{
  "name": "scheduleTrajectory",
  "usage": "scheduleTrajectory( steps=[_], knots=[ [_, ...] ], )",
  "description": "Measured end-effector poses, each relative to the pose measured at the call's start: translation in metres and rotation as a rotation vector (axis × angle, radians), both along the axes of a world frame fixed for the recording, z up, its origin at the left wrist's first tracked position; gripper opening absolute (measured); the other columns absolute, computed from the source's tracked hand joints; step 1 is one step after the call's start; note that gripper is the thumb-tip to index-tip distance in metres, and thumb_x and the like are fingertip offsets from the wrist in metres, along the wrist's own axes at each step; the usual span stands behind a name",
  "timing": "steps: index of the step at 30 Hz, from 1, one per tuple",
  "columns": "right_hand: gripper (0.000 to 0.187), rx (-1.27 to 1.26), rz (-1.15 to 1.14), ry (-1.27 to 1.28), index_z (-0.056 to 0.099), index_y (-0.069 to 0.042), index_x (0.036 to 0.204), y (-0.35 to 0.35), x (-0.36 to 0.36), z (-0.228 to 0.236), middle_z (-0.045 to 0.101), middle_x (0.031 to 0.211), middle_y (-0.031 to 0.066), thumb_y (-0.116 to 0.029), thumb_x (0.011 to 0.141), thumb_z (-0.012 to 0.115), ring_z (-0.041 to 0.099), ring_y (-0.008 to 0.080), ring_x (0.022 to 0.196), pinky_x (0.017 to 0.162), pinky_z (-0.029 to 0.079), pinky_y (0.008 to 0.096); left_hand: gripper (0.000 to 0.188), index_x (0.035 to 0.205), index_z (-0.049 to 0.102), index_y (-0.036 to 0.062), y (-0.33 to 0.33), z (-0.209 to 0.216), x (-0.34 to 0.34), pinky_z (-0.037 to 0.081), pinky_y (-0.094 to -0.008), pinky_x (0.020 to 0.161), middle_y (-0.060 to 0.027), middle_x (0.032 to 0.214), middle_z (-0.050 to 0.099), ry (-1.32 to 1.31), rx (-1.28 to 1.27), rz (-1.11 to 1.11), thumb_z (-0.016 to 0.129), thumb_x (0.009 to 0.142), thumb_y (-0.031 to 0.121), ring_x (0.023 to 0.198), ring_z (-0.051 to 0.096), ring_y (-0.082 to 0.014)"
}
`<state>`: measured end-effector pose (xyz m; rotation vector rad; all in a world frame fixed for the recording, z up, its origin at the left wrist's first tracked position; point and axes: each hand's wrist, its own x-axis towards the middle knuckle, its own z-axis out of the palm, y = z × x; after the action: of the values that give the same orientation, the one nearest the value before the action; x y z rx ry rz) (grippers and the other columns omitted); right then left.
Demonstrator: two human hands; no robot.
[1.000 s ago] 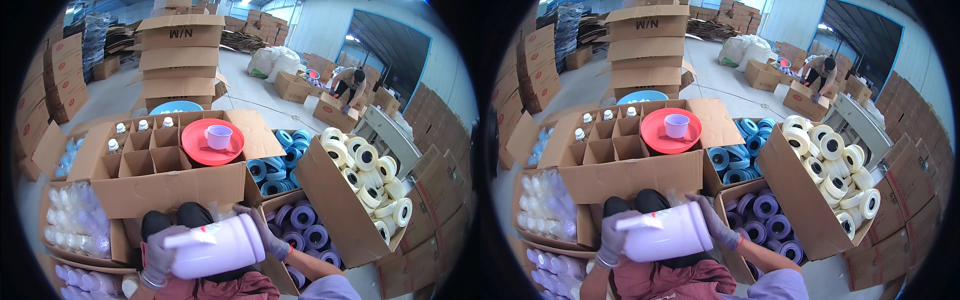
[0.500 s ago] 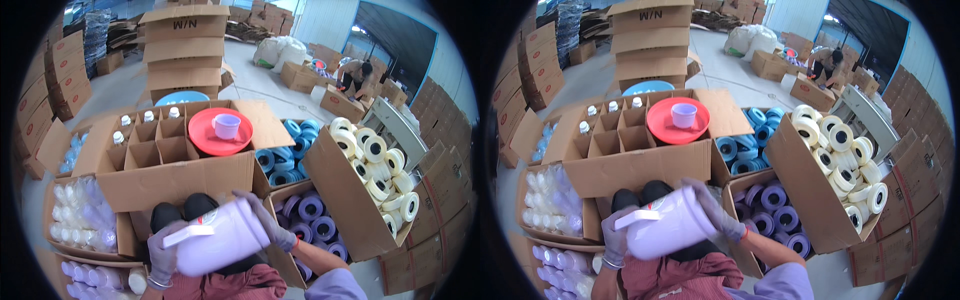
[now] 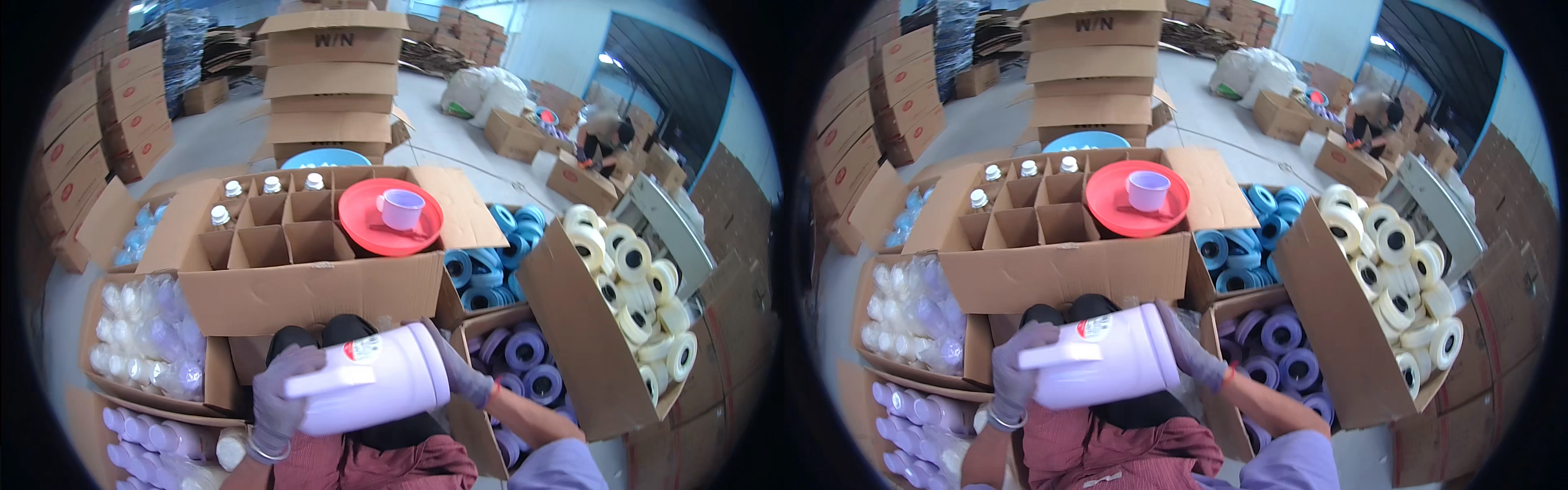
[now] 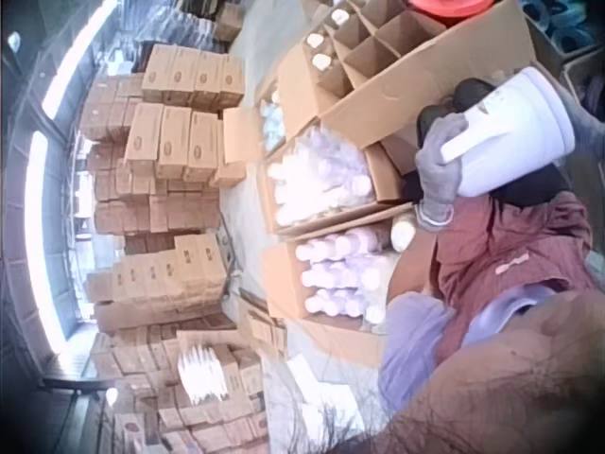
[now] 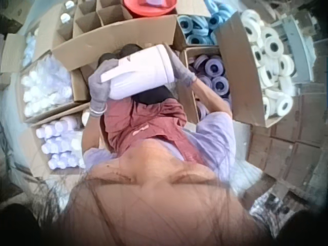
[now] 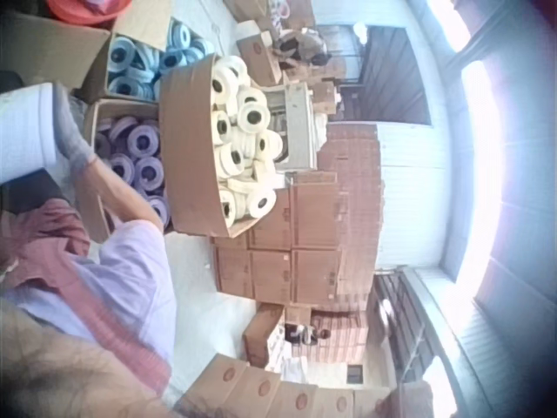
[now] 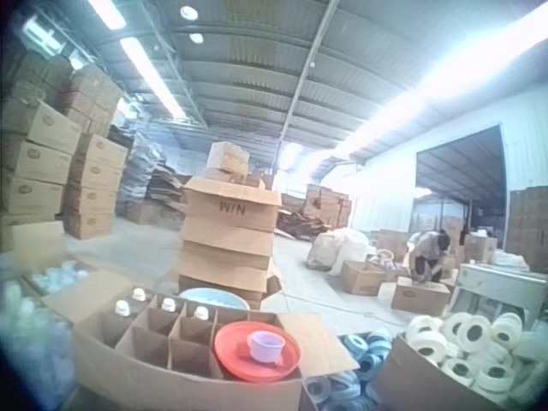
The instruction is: The person assembles thermos flasks by inserting stainless steel inner liners into plastic outer shells, then attaching lids and placing the completed units into a cardboard box. The person repeats this process for multiple units.
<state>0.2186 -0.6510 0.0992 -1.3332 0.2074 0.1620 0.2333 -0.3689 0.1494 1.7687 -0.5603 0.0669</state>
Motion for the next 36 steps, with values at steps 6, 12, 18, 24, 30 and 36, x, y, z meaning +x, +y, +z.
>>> scheduleTrajectory(
  steps=[6, 12, 18, 24, 30, 36],
  knots=[
    [0.056, -0.109, 0.085, -0.318, 0.037, -0.008, 0.149, 0.004, 0.009, 0.007, 0.046, 0.147, 0.0136, -0.041, 0.105, 0.041, 0.047, 0.0274, 0.133, 0.112, 0.036, 0.0377, 0.023, 0.100, 0.073, -0.0007, 0.002, -0.009, -0.004, 0.050, -0.0395, 0.098, -0.0152, 0.101, 0.074, -0.284, -0.036, 0.110, 0.063, 0.081, 0.008, 0.100, 0.070, -0.0282],
    [0.059, -0.301, 0.126, -0.381, 0.039, -0.008, 0.148, -0.004, 0.020, -0.011, 0.038, 0.152, 0.0096, -0.047, 0.104, 0.042, 0.042, 0.0224, 0.135, 0.113, 0.035, 0.0353, 0.027, 0.111, 0.073, 0.0002, 0.022, -0.001, 0.010, 0.054, -0.0304, 0.091, -0.0105, 0.105, 0.074, 0.625, -0.205, -0.020, 0.063, 0.087, 0.010, 0.099, 0.069, -0.0166],
    [0.061, 0.030, 0.251, -0.199, 0.038, -0.007, 0.148, 0.010, 0.026, 0.035, 0.040, 0.147, 0.0116, -0.050, 0.104, 0.038, 0.038, 0.0209, 0.138, 0.116, 0.028, 0.0331, 0.024, 0.108, 0.072, -0.0042, 0.009, -0.012, -0.001, 0.052, -0.0288, 0.089, -0.0104, 0.100, 0.073, 0.138, -0.160, 0.167, 0.062, 0.089, 0.007, 0.097, 0.067, -0.0139],
    [0.055, -0.486, 0.256, -0.409, 0.047, -0.003, 0.141, 0.018, 0.054, 0.066, 0.050, 0.138, 0.0136, -0.039, 0.100, 0.053, 0.048, 0.0225, 0.128, 0.110, 0.037, 0.0357, 0.023, 0.102, 0.073, -0.0047, 0.036, -0.039, -0.005, 0.053, -0.0294, 0.084, -0.0092, 0.098, 0.073, 0.443, -0.323, 0.282, 0.059, 0.092, 0.011, 0.091, 0.066, -0.0139],
    [0.051, -1.315, -0.255, -0.675, 0.056, -0.005, 0.128, -0.058, 0.173, 0.078, 0.058, 0.120, 0.0275, -0.029, 0.085, 0.073, 0.059, 0.0421, 0.111, 0.095, 0.049, 0.0462, 0.042, 0.126, 0.060, -0.0030, 0.084, -0.038, 0.008, 0.051, -0.0331, 0.093, -0.0120, 0.115, 0.068, 0.215, -0.287, 0.359, 0.043, 0.104, 0.028, 0.106, 0.065, -0.0204],
    [0.069, -1.342, -0.231, -0.584, 0.058, 0.001, 0.116, -0.074, 0.235, 0.044, 0.058, 0.116, 0.0257, -0.048, 0.074, 0.081, 0.061, 0.0431, 0.103, 0.087, 0.052, 0.0469, 0.057, 0.133, 0.050, -0.0057, 0.056, -0.062, 0.040, 0.049, -0.0371, 0.099, -0.0182, 0.126, 0.062, -0.201, -0.093, 0.573, 0.069, 0.089, 0.025, 0.115, 0.062, -0.0244]
  ],
)
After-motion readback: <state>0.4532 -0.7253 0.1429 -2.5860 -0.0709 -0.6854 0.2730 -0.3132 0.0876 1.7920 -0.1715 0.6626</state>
